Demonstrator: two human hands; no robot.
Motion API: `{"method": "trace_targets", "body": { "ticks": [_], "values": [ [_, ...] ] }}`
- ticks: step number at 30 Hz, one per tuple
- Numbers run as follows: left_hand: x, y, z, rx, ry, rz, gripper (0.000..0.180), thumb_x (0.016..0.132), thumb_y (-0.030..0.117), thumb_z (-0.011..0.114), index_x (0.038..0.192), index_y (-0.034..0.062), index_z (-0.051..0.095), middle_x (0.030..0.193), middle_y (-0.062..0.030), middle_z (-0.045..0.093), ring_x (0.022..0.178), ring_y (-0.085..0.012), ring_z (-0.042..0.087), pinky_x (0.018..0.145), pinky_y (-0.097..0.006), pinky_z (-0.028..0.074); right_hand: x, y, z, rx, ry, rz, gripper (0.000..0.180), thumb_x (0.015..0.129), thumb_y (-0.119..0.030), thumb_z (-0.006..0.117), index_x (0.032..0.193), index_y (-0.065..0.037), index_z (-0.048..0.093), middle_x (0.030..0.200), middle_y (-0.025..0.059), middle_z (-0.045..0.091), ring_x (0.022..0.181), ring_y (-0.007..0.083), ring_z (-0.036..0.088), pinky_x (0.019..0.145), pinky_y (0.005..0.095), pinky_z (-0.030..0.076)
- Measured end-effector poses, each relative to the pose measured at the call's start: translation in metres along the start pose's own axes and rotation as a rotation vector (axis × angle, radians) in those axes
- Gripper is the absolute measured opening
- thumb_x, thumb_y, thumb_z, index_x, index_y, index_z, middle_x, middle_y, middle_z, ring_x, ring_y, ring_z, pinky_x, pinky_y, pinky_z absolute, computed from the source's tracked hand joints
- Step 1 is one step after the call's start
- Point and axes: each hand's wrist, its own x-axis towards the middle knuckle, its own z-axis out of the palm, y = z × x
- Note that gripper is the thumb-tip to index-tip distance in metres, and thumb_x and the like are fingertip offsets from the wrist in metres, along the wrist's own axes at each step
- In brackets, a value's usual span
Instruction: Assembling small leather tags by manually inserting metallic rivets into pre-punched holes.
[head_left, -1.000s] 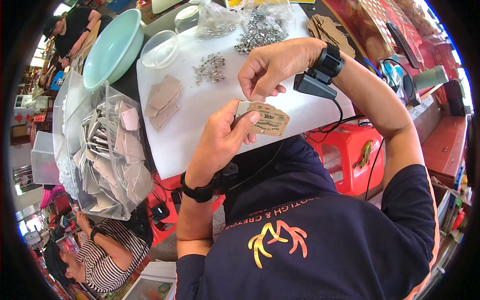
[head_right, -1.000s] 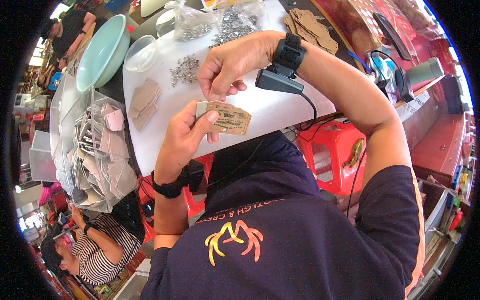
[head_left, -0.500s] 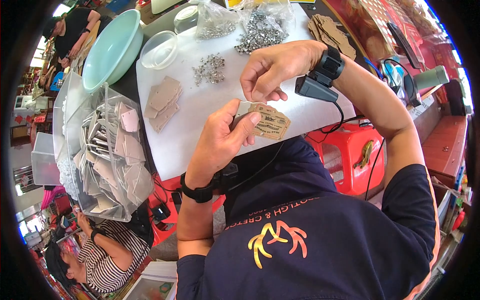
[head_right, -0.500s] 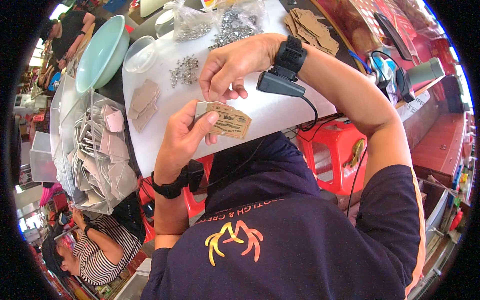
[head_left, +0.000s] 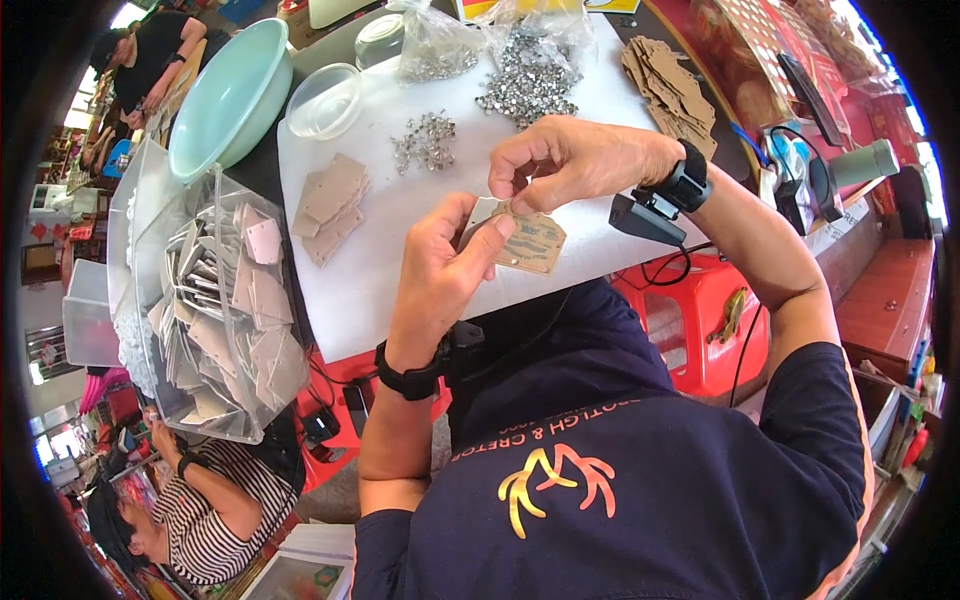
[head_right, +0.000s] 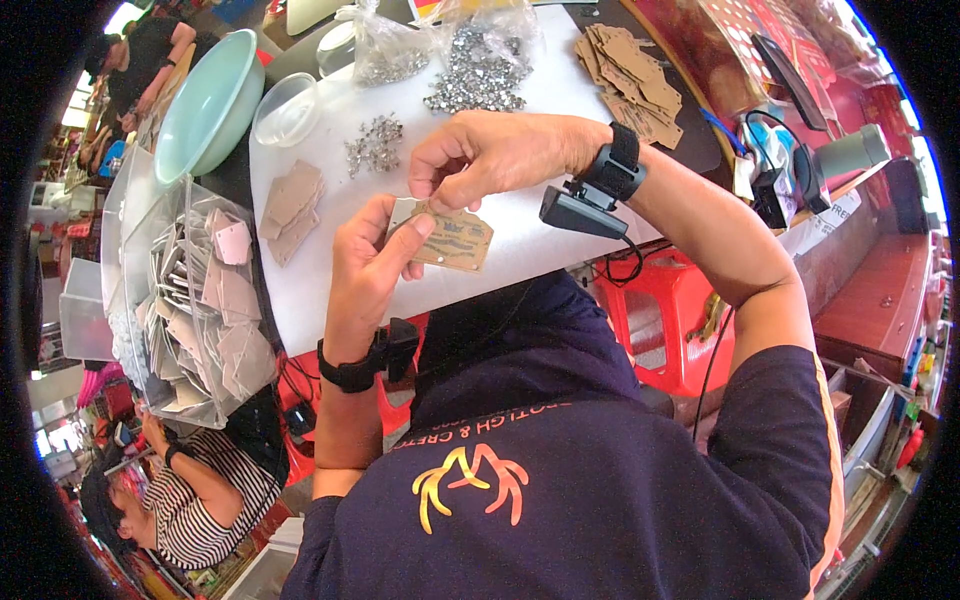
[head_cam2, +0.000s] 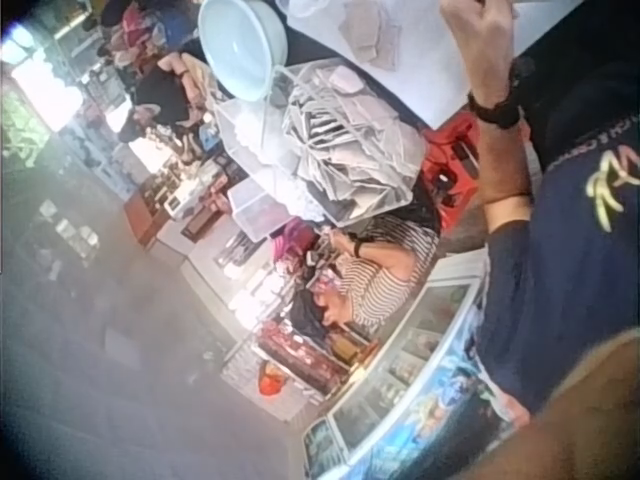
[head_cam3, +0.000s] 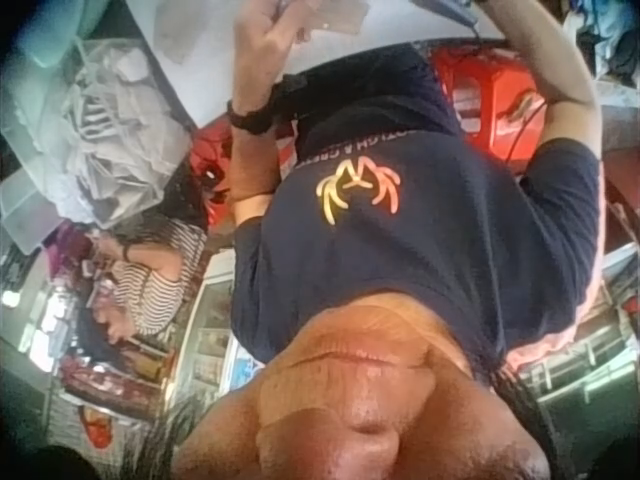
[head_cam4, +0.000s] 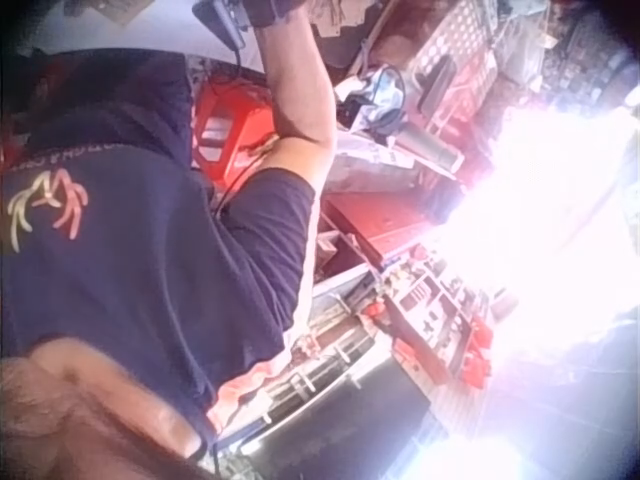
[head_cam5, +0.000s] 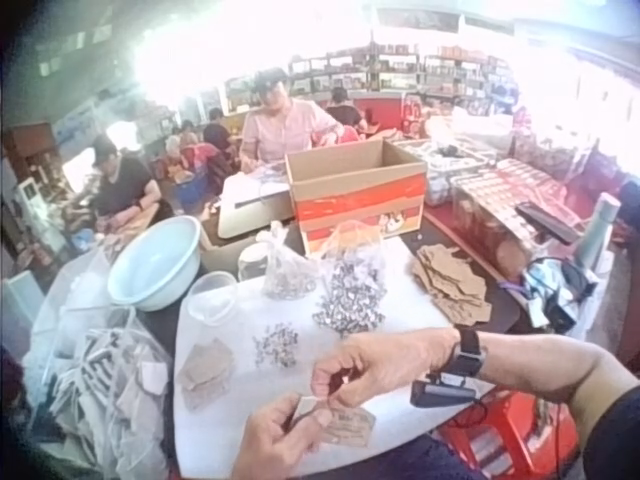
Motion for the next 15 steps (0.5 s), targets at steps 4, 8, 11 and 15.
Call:
{"method": "trace_targets", "body": {
  "ticks": [4, 8, 11, 15],
  "values": [
    [0.004, -0.011, 0.008, -0.007, 0.185, 0.251, 0.015, 0.092, 0.01, 0.064, 0.102, 0.0003, 0.061, 0.087, -0.0031, 0.063, 0.077, -0.0059, 0.057, 0.067, -0.022, 0.047, -0.002, -0.002, 0.006, 0.111, 0.072, 0.067, 0.012, 0.086, -0.01, 0.063, 0.095, -0.001, 0.065, 0.078, -0.0022, 0.06, 0.073, 0.005, 0.054, 0.064, 0.0243, 0.045],
    [0.002, -0.017, 0.011, 0.004, 0.215, 0.278, 0.014, 0.092, 0.008, 0.064, 0.104, 0.0012, 0.061, 0.095, -0.0043, 0.064, 0.084, -0.007, 0.058, 0.074, -0.023, 0.048, -0.001, 0.003, 0.013, 0.147, 0.185, 0.089, 0.012, 0.087, -0.01, 0.064, 0.094, 0.0, 0.067, 0.079, -0.0013, 0.062, 0.072, 0.0056, 0.054, 0.066, 0.0234, 0.045],
    [0.001, -0.016, 0.014, 0.023, 0.266, 0.293, 0.014, 0.093, 0.008, 0.063, 0.105, 0.001, 0.061, 0.094, -0.0034, 0.064, 0.084, -0.0066, 0.059, 0.073, -0.024, 0.048, -0.002, 0.006, 0.015, 0.177, 0.24, 0.097, 0.013, 0.087, -0.011, 0.066, 0.094, 0.001, 0.067, 0.08, -0.0007, 0.063, 0.073, 0.0059, 0.055, 0.068, 0.0228, 0.046],
    [0.002, -0.015, 0.013, -0.23, 0.246, 0.113, 0.019, 0.094, 0.009, 0.062, 0.109, -0.0006, 0.059, 0.099, -0.0034, 0.064, 0.089, -0.0072, 0.059, 0.081, -0.023, 0.047, -0.004, 0.014, 0.018, 0.149, 0.29, 0.003, 0.017, 0.09, -0.015, 0.068, 0.096, 0.001, 0.066, 0.083, 0.0005, 0.065, 0.077, 0.0054, 0.057, 0.071, 0.0226, 0.047]
  ]
}}
